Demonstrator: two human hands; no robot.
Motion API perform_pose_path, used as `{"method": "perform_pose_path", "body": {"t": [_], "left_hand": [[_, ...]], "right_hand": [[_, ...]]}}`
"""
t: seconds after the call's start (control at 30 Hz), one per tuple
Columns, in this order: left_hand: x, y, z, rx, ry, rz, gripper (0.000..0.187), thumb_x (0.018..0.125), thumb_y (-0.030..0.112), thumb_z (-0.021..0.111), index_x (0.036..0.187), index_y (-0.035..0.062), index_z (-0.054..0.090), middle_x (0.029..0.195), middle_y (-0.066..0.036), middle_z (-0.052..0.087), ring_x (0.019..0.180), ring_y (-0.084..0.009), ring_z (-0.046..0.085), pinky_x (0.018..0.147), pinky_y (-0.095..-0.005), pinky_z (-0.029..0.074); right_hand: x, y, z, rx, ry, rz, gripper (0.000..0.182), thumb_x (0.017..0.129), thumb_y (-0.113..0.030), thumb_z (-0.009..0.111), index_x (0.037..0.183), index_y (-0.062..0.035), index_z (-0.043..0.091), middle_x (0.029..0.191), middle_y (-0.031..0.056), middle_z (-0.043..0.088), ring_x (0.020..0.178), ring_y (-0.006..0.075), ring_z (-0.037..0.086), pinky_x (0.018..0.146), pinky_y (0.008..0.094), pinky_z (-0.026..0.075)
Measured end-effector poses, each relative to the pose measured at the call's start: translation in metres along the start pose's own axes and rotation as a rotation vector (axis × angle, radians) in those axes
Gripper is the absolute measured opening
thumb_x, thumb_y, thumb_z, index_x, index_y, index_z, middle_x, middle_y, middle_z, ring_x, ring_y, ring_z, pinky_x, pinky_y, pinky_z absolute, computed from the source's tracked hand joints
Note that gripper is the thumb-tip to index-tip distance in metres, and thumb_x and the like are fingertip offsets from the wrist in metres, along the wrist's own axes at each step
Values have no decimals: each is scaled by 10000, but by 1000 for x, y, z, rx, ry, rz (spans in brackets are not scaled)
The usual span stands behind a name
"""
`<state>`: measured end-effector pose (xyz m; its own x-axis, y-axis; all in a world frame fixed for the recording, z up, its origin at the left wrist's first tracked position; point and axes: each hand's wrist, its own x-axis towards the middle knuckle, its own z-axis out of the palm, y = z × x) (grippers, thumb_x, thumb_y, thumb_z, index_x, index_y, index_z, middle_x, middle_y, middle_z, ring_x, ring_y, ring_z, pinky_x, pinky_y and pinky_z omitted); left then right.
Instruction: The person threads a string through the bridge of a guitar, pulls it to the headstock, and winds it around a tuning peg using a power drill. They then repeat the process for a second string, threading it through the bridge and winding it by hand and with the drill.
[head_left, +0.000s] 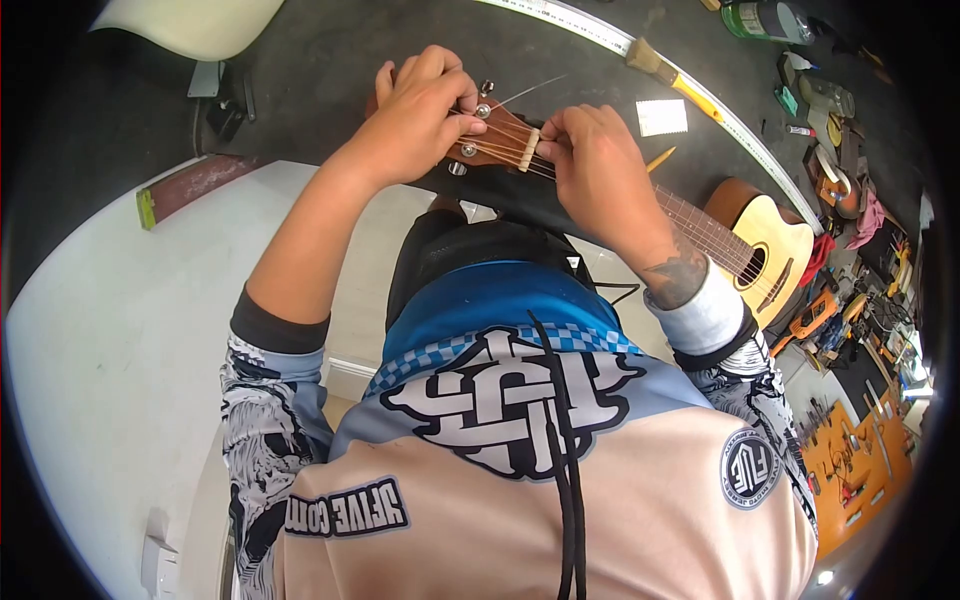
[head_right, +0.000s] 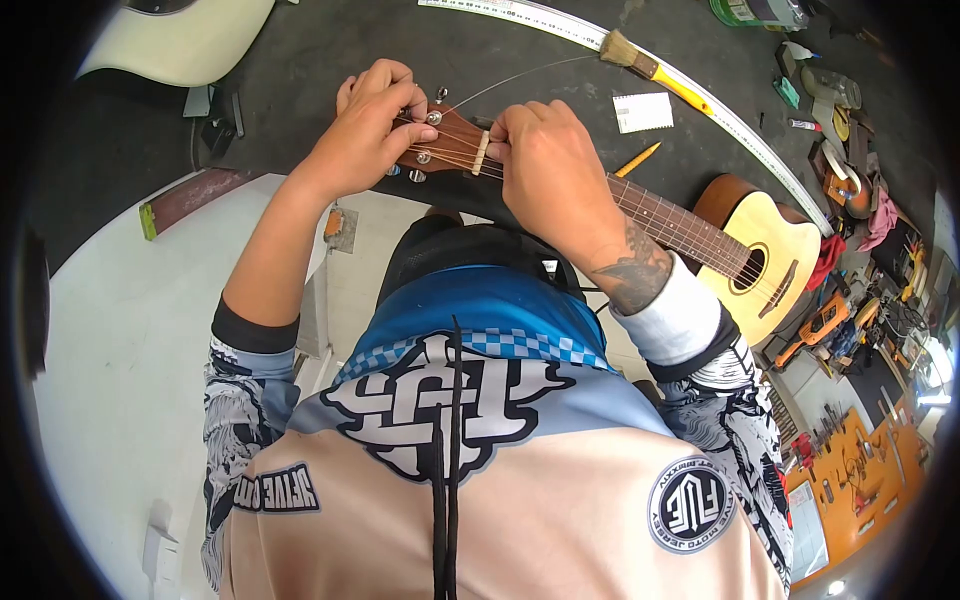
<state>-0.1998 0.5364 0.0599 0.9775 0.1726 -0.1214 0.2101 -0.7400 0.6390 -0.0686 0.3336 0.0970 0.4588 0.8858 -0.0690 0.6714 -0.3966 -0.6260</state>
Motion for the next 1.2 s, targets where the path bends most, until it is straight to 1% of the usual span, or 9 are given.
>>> {"method": "perform_pose_path", "body": {"t": [0.33, 0.63, 0.73, 0.83, 0.93, 0.97, 1.07, 1.13, 1.2], "left_hand": [[-3, -3, 1, -7, 33, 49, 199, 905, 211, 743, 937, 88, 590, 1173, -74, 485, 1172, -294, 485, 1141, -478, 243], [-3, -8, 2, -13, 77, 126, 204, 886, 219, 764, 936, 90, 614, 1170, -72, 491, 1206, -302, 475, 1134, -485, 268], [-5, -8, 2, 10, 112, 146, 217, 875, 227, 775, 957, 91, 627, 1165, -70, 505, 1201, -291, 493, 1133, -493, 272], [-14, -4, -1, 41, 186, 119, 272, 850, 234, 795, 1044, 92, 667, 1199, -69, 534, 1177, -287, 523, 1157, -518, 241], [-28, -1, -6, 70, 295, 7, 389, 853, 215, 805, 1196, 87, 673, 1265, -82, 554, 1167, -282, 562, 1149, -486, 315], [-30, 0, -3, -2, 352, -60, 421, 860, 206, 804, 1236, 84, 661, 1274, -91, 559, 1170, -279, 569, 1131, -462, 350], [-42, 1, 9, -180, 490, -210, 494, 879, 182, 796, 1330, 74, 626, 1293, -116, 571, 1180, -271, 587, 1069, -395, 441], [-44, 3, 15, -242, 546, -239, 509, 893, 169, 787, 1358, 66, 606, 1294, -130, 577, 1191, -266, 591, 1021, -356, 485], [-44, 9, 22, -223, 573, -280, 484, 893, 170, 785, 1339, 73, 625, 1305, -130, 581, 1232, -287, 573, 1037, -375, 475]], "right_hand": [[-12, 5, 4, -174, 168, -246, 91, 823, -57, 725, 898, -38, 677, 839, 78, 636, 807, 269, 591, 720, 381, 481], [-16, 9, 4, -237, 186, -294, 138, 808, -51, 723, 943, -73, 702, 948, 41, 645, 884, 244, 609, 795, 370, 472], [-18, 7, -2, -190, 199, -260, 133, 811, -64, 745, 940, -80, 714, 959, 46, 649, 885, 254, 615, 776, 380, 474], [-13, 15, -13, -133, 254, -178, 115, 828, -80, 762, 938, -75, 725, 945, 64, 663, 875, 275, 623, 768, 393, 485], [15, 35, -26, -43, 253, -123, 102, 855, -90, 755, 950, -63, 731, 943, 92, 688, 868, 303, 638, 770, 415, 501], [30, 38, -32, 31, 144, -101, 145, 913, -135, 721, 1027, -48, 738, 967, 122, 719, 898, 310, 668, 803, 412, 525], [79, 38, -22, 220, -160, -128, 253, 1013, -229, 642, 1163, -41, 721, 1062, 110, 745, 995, 253, 699, 876, 351, 532], [118, 41, 4, 252, -410, -165, 305, 1036, -281, 610, 1194, -41, 711, 1074, 110, 747, 1017, 237, 697, 887, 350, 532], [143, 42, 22, 243, -622, -190, 339, 1048, -315, 591, 1212, -41, 706, 1079, 112, 748, 1033, 222, 695, 899, 350, 531]]}}
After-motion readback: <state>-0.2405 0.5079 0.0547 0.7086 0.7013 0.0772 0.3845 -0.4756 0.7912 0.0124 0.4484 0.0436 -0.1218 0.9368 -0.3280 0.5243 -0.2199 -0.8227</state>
